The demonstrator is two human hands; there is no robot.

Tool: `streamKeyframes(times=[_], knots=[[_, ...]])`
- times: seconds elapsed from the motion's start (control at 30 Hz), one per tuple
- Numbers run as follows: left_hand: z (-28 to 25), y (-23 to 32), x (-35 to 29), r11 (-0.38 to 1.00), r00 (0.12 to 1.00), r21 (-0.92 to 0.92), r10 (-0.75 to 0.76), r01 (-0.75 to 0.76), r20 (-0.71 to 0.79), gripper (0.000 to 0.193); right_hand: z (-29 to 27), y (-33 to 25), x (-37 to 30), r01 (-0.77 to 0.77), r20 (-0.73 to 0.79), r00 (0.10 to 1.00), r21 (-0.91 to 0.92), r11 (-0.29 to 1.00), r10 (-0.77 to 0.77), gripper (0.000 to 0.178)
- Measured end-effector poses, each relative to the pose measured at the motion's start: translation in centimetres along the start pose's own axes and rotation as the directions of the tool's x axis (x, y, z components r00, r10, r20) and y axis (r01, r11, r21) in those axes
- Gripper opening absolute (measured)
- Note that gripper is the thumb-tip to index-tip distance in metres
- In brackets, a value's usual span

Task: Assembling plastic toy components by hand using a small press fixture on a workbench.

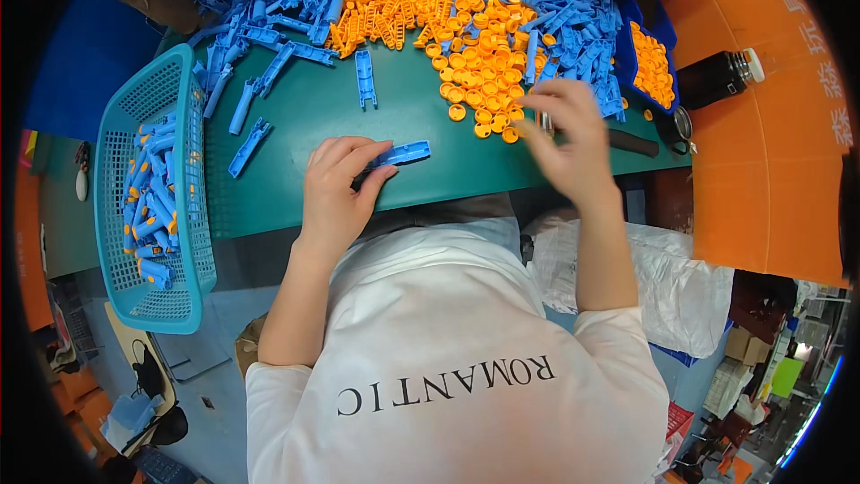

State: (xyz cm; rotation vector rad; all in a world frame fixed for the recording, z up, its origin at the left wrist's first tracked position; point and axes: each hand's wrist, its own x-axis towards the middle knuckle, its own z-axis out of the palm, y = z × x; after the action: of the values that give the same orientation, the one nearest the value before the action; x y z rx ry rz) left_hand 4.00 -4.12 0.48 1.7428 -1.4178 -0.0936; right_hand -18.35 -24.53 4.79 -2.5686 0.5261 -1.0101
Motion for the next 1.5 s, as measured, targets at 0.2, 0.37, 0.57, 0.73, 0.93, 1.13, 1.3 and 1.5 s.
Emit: streamKeyframes(times=[0.2,0.37,0.57,0.73,0.93,1.13,1.3,1.5], knots=[[-0.8,-0.1,-0.3,0.991,0.999,-0.129,-0.046,0.046,0.007,0.034,5.7,-2.4,2.4,0.06,0.204,0.979,-0.173,0.983,-0.024,0.016],[-0.8,-0.4,-0.7,0.995,1.0,-0.104,-0.009,0.011,0.019,0.029,7.5,-2.3,6.9,0.056,0.143,0.989,-0.113,0.992,-0.039,0.015],[-0.3,-0.6,-0.5,0.995,0.996,-0.043,0.088,-0.088,-0.009,0.019,14.0,-1.3,13.4,-0.098,0.171,0.973,-0.295,0.95,0.153,0.018],[-0.4,-0.7,-0.7,0.995,0.997,-0.061,0.075,-0.075,-0.011,0.018,15.7,0.3,13.6,0.112,0.18,0.982,-0.326,0.939,-0.054,0.012],[-1.0,-1.2,-0.9,0.989,0.994,-0.102,0.106,-0.105,0.0,0.021,12.7,-1.7,9.4,0.303,0.257,0.936,-0.231,0.925,-0.243,0.006],[-1.6,-0.5,-1.3,0.996,0.998,-0.091,0.019,-0.013,0.067,0.026,9.6,-3.1,5.7,0.292,0.382,0.89,-0.056,0.955,-0.25,0.014],[-2.1,-0.3,-1.4,0.992,1.0,-0.124,0.016,-0.012,0.027,0.037,8.6,-1.4,6.2,0.22,0.365,0.888,0.196,0.956,-0.279,0.022],[-1.6,-0.9,-1.7,0.995,0.998,-0.095,0.013,-0.008,0.056,0.04,8.4,-1.7,5.8,0.41,0.31,0.841,0.172,0.896,-0.444,0.018]])
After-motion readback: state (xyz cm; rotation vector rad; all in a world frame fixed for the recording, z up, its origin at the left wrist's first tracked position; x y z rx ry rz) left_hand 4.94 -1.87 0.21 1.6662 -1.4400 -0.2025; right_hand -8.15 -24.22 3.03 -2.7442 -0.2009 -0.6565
